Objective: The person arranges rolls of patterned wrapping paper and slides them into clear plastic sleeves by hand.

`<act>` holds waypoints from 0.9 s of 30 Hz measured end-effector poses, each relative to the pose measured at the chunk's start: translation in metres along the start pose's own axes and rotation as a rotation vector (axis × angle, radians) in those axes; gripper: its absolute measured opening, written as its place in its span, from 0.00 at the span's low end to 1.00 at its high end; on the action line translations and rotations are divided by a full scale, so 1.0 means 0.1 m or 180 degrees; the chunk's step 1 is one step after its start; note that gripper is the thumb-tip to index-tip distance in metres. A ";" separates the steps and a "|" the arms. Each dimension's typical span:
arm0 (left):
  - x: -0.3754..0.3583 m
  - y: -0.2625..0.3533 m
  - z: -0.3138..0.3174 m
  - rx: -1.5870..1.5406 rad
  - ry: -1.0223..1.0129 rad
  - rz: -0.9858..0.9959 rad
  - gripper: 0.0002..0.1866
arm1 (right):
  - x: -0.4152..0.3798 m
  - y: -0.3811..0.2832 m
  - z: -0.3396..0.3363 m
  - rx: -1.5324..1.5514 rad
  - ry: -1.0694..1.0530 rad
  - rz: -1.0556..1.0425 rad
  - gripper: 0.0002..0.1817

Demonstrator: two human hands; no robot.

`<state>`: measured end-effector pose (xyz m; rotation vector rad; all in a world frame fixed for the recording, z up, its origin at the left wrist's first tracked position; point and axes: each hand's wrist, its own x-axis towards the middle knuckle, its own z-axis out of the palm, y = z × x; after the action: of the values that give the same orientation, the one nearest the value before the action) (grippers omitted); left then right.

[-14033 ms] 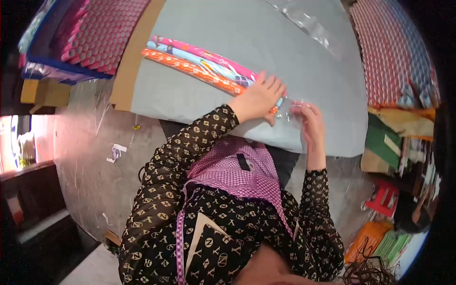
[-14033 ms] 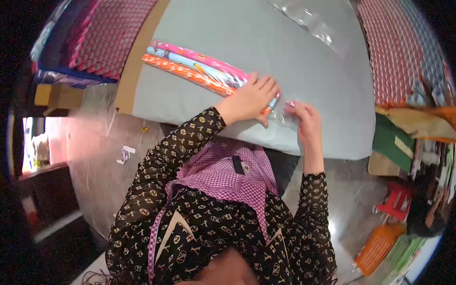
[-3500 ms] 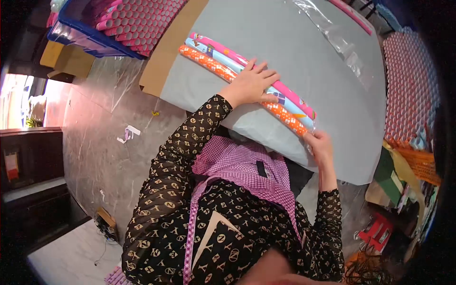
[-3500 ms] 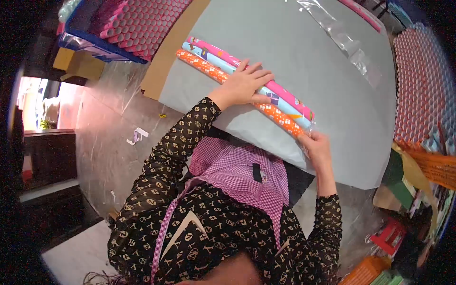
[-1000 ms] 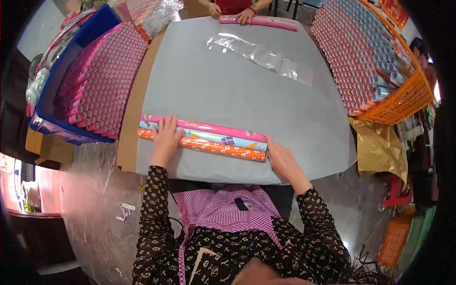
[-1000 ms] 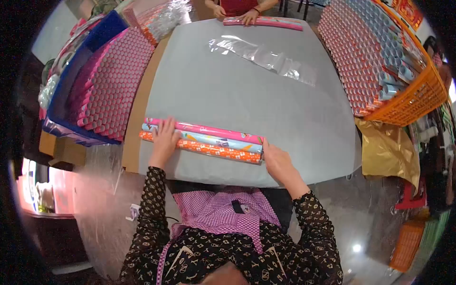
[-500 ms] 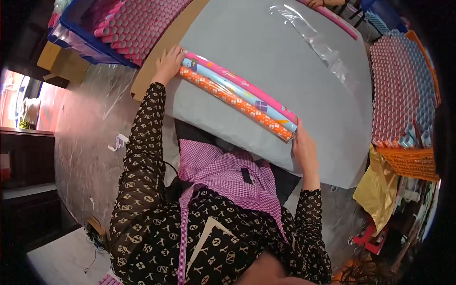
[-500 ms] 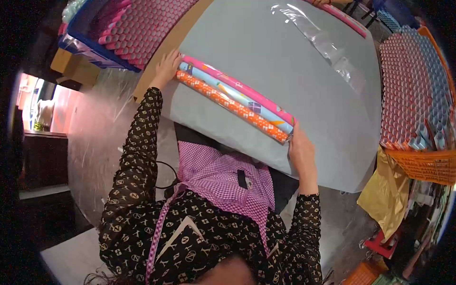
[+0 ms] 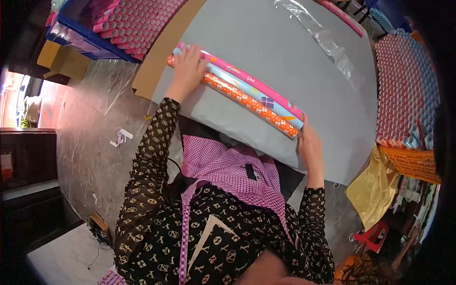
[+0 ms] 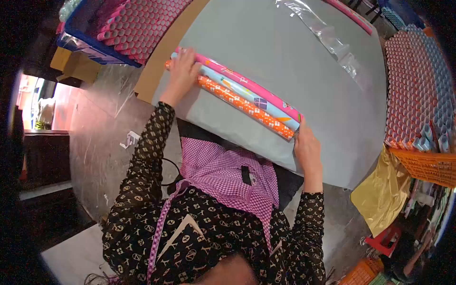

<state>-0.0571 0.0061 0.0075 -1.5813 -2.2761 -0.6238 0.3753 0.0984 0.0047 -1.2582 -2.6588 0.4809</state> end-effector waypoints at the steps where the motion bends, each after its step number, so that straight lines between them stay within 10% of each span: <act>1: -0.07 0.18 0.01 -0.0006 -0.0026 -0.0001 0.26 | -0.02 -0.01 0.00 -0.0081 0.0138 -0.0113 0.32; 18: -0.09 0.96 0.27 0.0212 -0.0936 0.1043 0.35 | -0.14 -0.04 -0.17 0.0208 -0.0200 0.0253 0.34; 27: -0.07 0.95 0.22 0.0162 -0.1035 0.1080 0.34 | -0.24 -0.02 -0.56 0.0151 0.1525 -0.0560 0.22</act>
<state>0.0347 0.0397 0.0023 -2.1061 -2.1302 -0.2327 0.4048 0.0910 0.0577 -0.9654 -2.3056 0.1838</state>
